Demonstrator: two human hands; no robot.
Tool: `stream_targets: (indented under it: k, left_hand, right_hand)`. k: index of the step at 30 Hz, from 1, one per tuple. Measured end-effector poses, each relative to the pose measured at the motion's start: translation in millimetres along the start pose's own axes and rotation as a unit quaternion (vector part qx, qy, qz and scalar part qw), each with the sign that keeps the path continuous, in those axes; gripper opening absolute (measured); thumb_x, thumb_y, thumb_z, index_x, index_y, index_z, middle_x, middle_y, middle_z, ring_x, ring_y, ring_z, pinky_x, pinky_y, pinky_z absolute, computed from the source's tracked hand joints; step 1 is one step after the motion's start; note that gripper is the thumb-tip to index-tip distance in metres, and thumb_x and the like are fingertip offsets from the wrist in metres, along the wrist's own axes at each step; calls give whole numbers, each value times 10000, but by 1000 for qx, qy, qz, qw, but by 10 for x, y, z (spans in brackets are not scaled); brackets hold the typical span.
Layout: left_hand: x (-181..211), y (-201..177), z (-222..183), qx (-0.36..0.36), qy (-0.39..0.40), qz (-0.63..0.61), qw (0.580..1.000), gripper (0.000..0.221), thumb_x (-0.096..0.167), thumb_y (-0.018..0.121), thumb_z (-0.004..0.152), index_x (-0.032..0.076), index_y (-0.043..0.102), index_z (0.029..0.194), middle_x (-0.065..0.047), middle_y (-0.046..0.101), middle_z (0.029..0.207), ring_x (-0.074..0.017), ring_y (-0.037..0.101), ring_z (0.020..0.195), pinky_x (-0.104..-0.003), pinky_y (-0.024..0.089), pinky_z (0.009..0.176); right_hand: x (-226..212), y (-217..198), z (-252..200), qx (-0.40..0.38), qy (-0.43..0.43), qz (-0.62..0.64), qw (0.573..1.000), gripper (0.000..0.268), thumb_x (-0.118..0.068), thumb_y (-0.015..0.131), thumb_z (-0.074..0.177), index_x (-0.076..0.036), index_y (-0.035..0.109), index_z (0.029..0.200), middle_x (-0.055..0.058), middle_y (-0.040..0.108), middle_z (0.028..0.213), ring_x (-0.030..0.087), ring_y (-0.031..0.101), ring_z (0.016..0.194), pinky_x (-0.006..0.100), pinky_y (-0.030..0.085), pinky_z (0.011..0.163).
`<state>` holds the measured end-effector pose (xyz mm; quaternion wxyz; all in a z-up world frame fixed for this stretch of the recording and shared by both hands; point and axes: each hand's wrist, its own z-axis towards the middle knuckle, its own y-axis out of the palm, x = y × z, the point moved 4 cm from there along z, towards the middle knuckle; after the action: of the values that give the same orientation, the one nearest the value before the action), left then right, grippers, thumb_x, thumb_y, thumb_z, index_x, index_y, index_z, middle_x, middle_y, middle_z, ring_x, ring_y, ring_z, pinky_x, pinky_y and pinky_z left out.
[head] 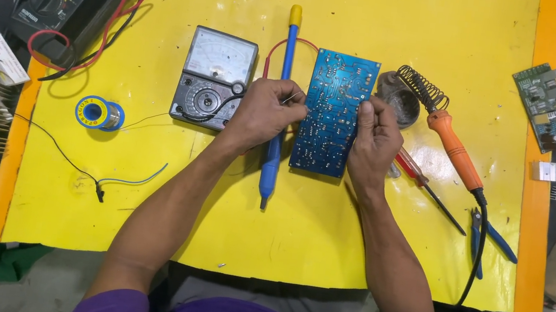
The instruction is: A person uses a soldering iron and a desoldering pump to rework components on a printed circuit board.
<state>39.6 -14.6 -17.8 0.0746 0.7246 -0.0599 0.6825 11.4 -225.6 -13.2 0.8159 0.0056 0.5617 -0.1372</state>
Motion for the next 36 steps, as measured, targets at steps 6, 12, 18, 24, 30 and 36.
stream_targets:
  k: [6, 12, 18, 24, 30, 36]
  left_hand:
    - [-48, -4, 4, 3, -29, 0, 1000, 33, 51, 746, 763, 21, 736, 771, -51, 622, 583, -106, 574, 561, -248, 488, 557]
    - [-181, -23, 55, 4, -32, 28, 999, 49, 54, 752, 766, 33, 725, 732, -66, 625, 557, -123, 585, 521, -259, 485, 534]
    - [107, -52, -32, 6, -20, 92, 996, 115, 114, 693, 843, 26, 766, 834, -139, 692, 651, -189, 636, 607, -356, 530, 610]
    - [305, -123, -68, 69, 55, 54, 995, 298, 293, 591, 1061, 59, 773, 1031, -101, 668, 728, -160, 615, 683, -332, 552, 685]
    - [306, -16, -114, 40, 153, 156, 975, 361, 337, 510, 1113, 104, 785, 1136, -130, 666, 818, -253, 688, 768, -383, 554, 708]
    - [44, -28, -14, 101, 207, 248, 941, 288, 255, 552, 1101, 66, 770, 1111, -160, 649, 817, -366, 709, 810, -437, 558, 698]
  right_hand:
    - [110, 23, 33, -22, 90, 50, 994, 225, -168, 535, 1117, -15, 699, 1125, 73, 635, 780, 144, 642, 705, 259, 577, 625]
    - [80, 55, 20, -28, 125, 56, 990, 224, -173, 539, 1111, -18, 700, 1123, 94, 650, 801, 167, 672, 715, 278, 601, 634]
    - [-11, 71, 24, -39, 148, 17, 988, 234, -169, 515, 1118, -24, 699, 1117, 82, 623, 783, 171, 643, 705, 278, 567, 628]
    - [-183, 133, 31, -72, 129, -29, 989, 226, -108, 531, 1102, 21, 703, 1174, 112, 621, 852, 180, 582, 843, 333, 500, 734]
    - [-168, 97, 75, -144, 62, -190, 969, 279, -87, 555, 1085, 69, 659, 1293, 262, 684, 1025, 397, 702, 957, 462, 579, 823]
    - [-247, -88, 60, -153, 41, -229, 960, 248, -100, 648, 1059, 23, 665, 1273, 207, 677, 947, 333, 708, 855, 425, 609, 748]
